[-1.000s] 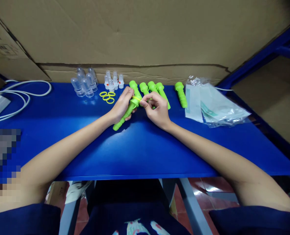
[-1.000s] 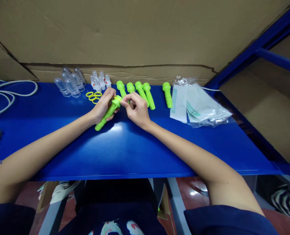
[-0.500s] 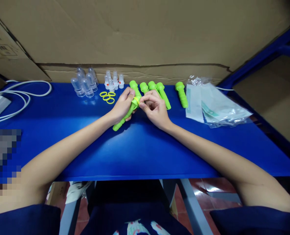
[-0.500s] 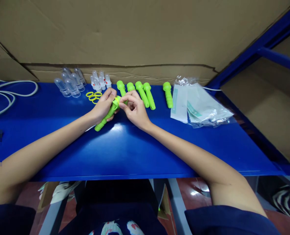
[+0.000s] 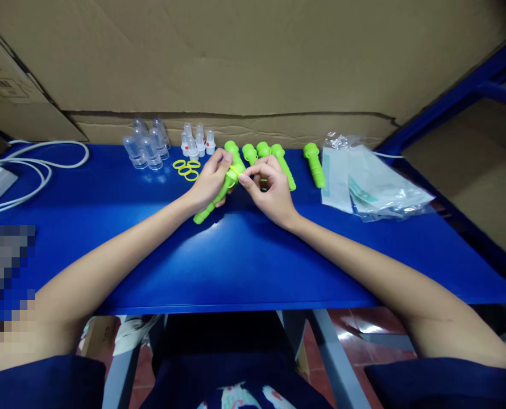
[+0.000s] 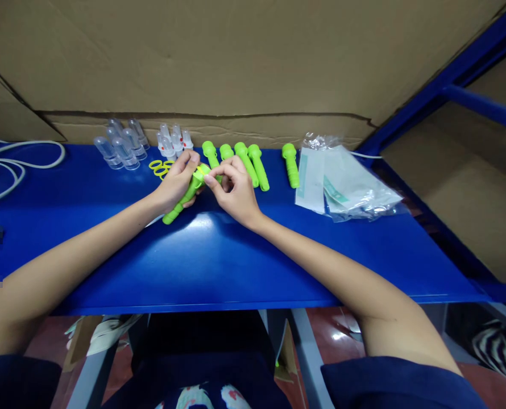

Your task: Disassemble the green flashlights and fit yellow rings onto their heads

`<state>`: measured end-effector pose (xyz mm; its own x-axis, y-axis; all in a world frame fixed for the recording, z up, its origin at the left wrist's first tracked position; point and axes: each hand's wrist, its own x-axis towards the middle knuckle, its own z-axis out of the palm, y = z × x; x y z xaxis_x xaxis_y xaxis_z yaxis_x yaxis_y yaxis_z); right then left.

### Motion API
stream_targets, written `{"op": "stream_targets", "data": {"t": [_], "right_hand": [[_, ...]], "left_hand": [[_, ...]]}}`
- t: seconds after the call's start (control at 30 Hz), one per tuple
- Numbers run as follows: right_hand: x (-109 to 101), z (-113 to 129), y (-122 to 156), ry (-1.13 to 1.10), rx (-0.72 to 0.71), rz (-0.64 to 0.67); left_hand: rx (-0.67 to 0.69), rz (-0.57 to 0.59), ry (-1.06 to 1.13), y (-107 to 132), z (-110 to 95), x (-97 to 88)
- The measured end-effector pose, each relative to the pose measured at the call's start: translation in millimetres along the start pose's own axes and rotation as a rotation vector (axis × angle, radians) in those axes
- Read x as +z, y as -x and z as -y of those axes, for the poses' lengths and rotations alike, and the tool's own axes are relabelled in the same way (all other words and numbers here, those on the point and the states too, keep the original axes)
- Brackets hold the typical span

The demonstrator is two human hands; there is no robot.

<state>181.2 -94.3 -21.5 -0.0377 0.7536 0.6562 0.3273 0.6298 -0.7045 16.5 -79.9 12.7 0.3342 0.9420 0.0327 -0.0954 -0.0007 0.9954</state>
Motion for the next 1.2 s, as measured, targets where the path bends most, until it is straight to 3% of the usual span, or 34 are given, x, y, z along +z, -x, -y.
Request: {"op": "stream_targets", "data": {"t": [0.1,0.23,0.4,0.9,1.2], "right_hand": [[0.5,-0.3,-2.4,-0.064,0.146,-0.045],[-0.8,5.1,-6.2,-0.272,0.407,-0.007],[-3.2,9.3,-8.8,-0.356,0.576,0.039],[-0.7,0.8,-7.8,-0.385,0.412,0.159],[2.4,-5.6,-5.3,-0.449,0.451,0.205]], "left_hand": [[0.004,-0.024,0.020,-1.1,3.2,-0.2],[0.032,-0.053,0.029,0.8,4.3,1.8],[0.098,-0.042,-0.009,3.4,0.6,1.2],[-0.001,-0.005,0.061,10.9,-13.8,1.4],[-0.012,0.057,0.021,7.6,-5.3,-0.7]]}}
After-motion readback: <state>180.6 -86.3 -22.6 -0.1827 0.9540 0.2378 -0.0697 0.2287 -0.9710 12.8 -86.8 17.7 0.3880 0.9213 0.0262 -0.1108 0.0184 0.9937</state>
